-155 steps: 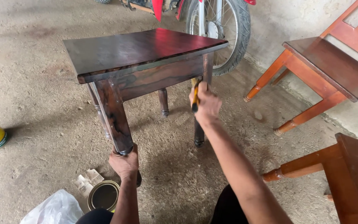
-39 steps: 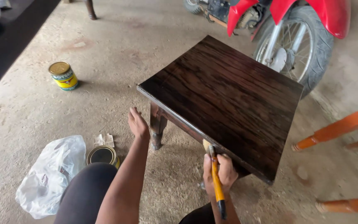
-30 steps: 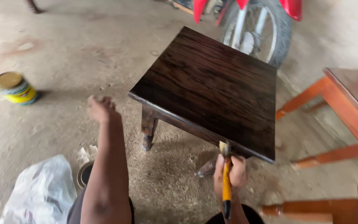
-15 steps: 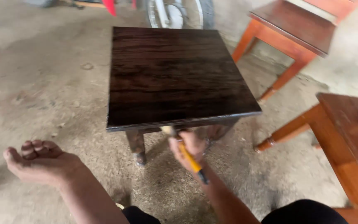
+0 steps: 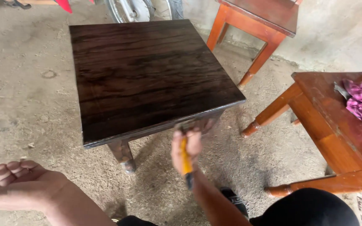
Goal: The recorder is using a brush to apply dark wood stain to a small wooden stool.
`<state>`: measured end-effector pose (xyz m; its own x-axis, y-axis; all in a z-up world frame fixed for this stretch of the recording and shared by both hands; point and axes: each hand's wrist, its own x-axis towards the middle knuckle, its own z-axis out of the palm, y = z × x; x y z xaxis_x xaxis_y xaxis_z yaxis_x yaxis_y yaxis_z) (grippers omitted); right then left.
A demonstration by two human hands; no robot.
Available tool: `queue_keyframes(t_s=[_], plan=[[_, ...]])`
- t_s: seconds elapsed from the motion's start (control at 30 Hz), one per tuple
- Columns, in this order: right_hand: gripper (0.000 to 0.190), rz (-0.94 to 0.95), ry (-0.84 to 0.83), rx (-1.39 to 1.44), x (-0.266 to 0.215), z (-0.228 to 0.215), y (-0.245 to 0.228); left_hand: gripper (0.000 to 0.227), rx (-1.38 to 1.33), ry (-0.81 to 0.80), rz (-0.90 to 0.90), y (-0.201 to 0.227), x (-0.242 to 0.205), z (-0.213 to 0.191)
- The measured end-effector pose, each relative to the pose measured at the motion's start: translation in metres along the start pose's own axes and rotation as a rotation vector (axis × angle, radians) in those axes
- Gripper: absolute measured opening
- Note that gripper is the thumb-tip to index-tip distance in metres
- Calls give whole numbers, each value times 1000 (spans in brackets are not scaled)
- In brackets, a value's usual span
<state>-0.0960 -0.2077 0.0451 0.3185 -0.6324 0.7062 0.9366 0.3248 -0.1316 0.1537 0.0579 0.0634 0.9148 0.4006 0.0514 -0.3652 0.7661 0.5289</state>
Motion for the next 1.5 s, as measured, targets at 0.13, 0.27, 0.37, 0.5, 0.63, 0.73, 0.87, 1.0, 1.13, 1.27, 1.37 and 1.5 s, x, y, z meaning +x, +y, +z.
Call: queue_keyframes(t_s=[0.13, 0.27, 0.37, 0.5, 0.63, 0.73, 0.87, 1.0, 1.13, 1.27, 1.37, 1.5], plan=[[22, -45, -338, -1254, -15, 63, 53, 40, 7, 60, 53, 29, -5, 15], [22, -9, -474, -1613, -25, 64, 65, 42, -7, 52, 136, 41, 1, 11], [23, -113, -225, -1511, -26, 16, 31, 37, -16, 142, 107, 58, -9, 35], [28, -200, 35, -1429, -39, -16, 18, 20, -139, 335, 8, 75, -3, 32], [17, -264, -116, -1671, -37, 18, 61, 34, -136, 222, 89, 70, 13, 6], [17, -105, -246, -1197, -40, 51, 103, 34, -130, 209, 108, 74, 17, 2], [20, 343, -321, -496, -46, 52, 127, 33, -100, 271, 117, 75, 20, 3], [22, -242, -762, -1591, -15, 62, 92, 34, -85, 320, 82, 75, 20, 5], [15, -52, -359, -1486, -19, 38, 44, 32, -152, 292, 27, 75, 22, 0], [17, -425, -199, -1720, -35, 10, 60, 31, -179, 282, 14, 77, 20, 1], [17, -314, -432, -1548, -35, 32, 87, 32, -164, 223, 43, 72, 21, -3], [16, -340, -532, -1567, -30, 51, 117, 30, -196, 271, 35, 77, 9, 18]])
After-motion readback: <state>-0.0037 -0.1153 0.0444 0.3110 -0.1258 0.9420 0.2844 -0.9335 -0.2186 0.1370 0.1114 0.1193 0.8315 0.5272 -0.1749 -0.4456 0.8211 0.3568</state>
